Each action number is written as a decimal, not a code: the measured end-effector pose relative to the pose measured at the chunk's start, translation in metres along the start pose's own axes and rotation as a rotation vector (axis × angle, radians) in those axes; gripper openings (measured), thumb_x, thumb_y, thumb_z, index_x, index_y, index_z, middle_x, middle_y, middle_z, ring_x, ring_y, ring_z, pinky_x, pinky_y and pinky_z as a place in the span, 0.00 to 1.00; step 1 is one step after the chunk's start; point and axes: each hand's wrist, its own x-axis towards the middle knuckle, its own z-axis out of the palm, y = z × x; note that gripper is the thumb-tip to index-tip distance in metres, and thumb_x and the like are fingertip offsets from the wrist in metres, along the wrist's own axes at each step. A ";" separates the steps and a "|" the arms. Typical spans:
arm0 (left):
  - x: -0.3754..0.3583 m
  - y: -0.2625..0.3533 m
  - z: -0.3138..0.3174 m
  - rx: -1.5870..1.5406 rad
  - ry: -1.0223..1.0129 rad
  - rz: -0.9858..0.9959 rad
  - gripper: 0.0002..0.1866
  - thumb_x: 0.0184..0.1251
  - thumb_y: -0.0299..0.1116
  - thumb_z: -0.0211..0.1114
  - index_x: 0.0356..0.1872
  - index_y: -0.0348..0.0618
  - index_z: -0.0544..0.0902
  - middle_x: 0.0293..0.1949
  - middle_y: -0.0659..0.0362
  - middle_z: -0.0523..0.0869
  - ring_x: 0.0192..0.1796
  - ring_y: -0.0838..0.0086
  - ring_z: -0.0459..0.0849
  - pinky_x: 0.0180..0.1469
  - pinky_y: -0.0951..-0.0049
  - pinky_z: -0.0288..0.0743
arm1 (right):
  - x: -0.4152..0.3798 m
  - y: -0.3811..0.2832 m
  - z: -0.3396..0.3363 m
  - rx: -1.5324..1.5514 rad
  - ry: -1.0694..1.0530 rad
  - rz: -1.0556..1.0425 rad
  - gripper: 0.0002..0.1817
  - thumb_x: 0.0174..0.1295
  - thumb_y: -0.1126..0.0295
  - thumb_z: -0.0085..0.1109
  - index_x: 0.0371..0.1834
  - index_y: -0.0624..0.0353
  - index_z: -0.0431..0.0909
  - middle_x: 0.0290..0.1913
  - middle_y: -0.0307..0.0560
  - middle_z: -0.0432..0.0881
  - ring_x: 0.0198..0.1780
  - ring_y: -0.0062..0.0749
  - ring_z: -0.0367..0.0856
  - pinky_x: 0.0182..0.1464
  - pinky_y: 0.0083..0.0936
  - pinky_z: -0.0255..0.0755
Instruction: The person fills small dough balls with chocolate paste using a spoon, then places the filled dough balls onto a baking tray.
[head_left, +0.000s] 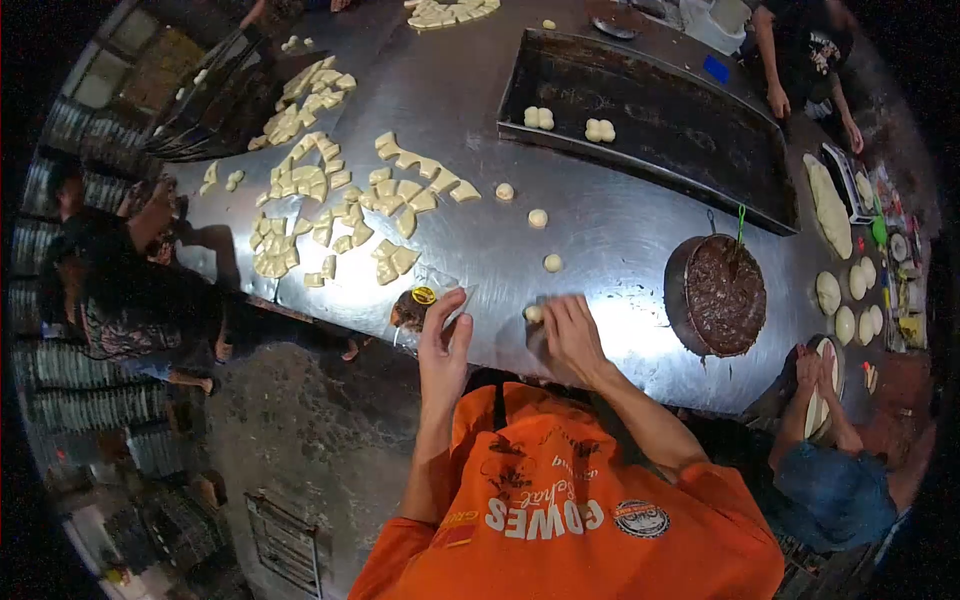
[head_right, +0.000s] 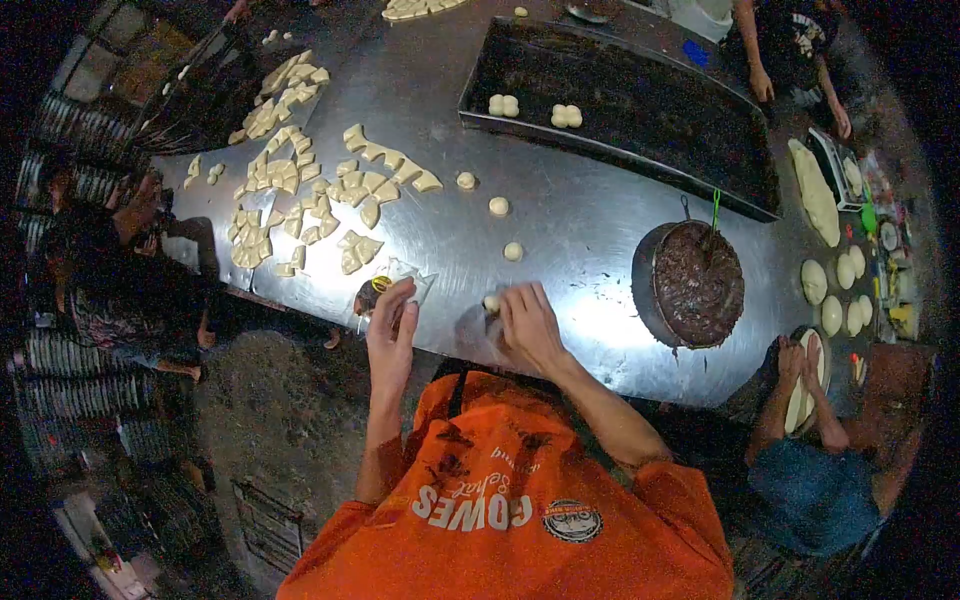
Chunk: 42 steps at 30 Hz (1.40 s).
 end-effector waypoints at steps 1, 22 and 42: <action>-0.003 -0.007 -0.002 -0.009 -0.012 -0.011 0.15 0.74 0.29 0.61 0.59 0.40 0.78 0.65 0.56 0.76 0.66 0.68 0.75 0.66 0.68 0.70 | 0.012 0.007 0.013 -0.007 -0.018 0.045 0.13 0.55 0.78 0.60 0.44 0.66 0.75 0.43 0.55 0.74 0.45 0.50 0.71 0.49 0.42 0.69; 0.120 0.011 0.014 0.213 -0.432 0.251 0.13 0.72 0.31 0.62 0.53 0.38 0.81 0.55 0.51 0.83 0.58 0.59 0.81 0.59 0.64 0.73 | -0.009 0.023 0.071 -0.183 -0.062 0.152 0.17 0.50 0.81 0.57 0.45 0.70 0.74 0.44 0.63 0.71 0.47 0.58 0.69 0.52 0.48 0.66; 0.220 -0.082 0.103 0.736 -0.678 0.663 0.18 0.61 0.23 0.64 0.54 0.38 0.82 0.53 0.50 0.82 0.55 0.54 0.80 0.60 0.61 0.76 | 0.029 0.016 0.003 0.160 0.085 0.573 0.19 0.58 0.74 0.65 0.52 0.63 0.75 0.46 0.56 0.76 0.50 0.49 0.75 0.53 0.40 0.73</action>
